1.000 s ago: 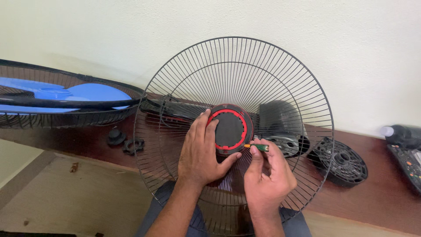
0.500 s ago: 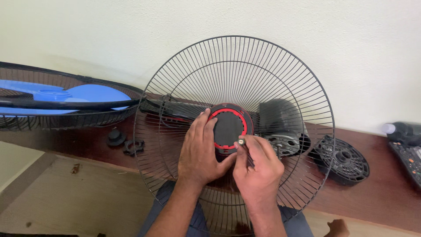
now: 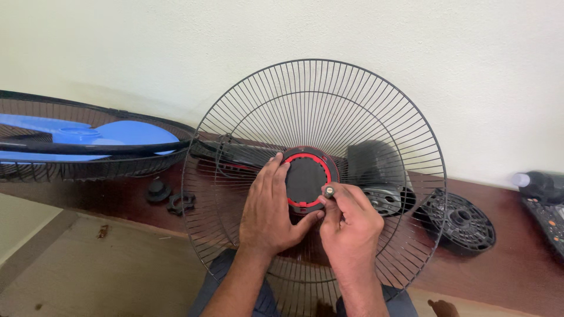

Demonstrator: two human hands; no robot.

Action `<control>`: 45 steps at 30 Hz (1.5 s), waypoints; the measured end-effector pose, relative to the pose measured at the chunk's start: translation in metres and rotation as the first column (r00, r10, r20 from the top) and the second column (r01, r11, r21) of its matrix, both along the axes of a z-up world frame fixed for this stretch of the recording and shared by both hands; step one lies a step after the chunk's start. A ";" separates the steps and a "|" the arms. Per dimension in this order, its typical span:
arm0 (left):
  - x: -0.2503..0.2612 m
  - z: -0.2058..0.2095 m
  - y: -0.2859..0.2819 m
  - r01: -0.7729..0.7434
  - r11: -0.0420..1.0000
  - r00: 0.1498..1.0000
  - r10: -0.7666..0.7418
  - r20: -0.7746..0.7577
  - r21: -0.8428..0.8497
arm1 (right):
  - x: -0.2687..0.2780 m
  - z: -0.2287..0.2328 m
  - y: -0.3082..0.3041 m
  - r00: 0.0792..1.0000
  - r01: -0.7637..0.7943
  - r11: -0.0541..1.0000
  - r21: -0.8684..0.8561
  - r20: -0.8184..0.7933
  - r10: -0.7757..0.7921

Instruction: The person reassembles an electric fan by attaching the front grille, placing the blue fan blades onto the motor shaft, and securing the rear grille with a red locking ring using a screwdriver. The fan is placed on a wooden table during the process.

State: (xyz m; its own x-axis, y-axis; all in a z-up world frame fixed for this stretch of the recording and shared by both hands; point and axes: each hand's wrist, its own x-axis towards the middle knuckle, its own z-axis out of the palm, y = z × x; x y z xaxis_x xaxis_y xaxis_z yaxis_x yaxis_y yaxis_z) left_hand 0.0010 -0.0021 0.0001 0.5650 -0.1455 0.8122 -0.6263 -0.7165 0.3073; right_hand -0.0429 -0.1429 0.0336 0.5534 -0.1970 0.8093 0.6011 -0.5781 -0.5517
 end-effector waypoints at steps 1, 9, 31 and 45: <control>0.000 0.000 0.000 0.003 1.000 1.000 -0.003 -0.002 0.000 | 0.001 0.000 -0.001 1.000 -0.016 1.000 -0.012 0.004 0.016; 0.000 0.001 0.000 0.004 1.000 1.000 -0.004 0.018 0.009 | 0.008 0.003 -0.013 1.000 0.010 0.997 -0.083 0.014 -0.009; -0.003 0.001 0.000 -0.012 1.000 1.000 0.012 -0.006 0.005 | -0.002 0.005 -0.005 0.993 0.051 0.986 -0.160 0.118 -0.033; -0.002 -0.001 0.000 -0.004 1.000 1.000 0.005 0.016 -0.005 | 0.006 0.008 -0.015 0.998 -0.059 0.998 -0.024 -0.010 0.059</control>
State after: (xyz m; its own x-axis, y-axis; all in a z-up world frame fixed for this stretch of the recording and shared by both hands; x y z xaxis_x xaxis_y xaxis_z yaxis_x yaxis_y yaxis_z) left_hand -0.0013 -0.0025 -0.0013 0.5523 -0.1387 0.8220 -0.6280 -0.7177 0.3009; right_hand -0.0366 -0.1578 0.0415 0.5707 -0.1441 0.8084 0.6298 -0.5549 -0.5435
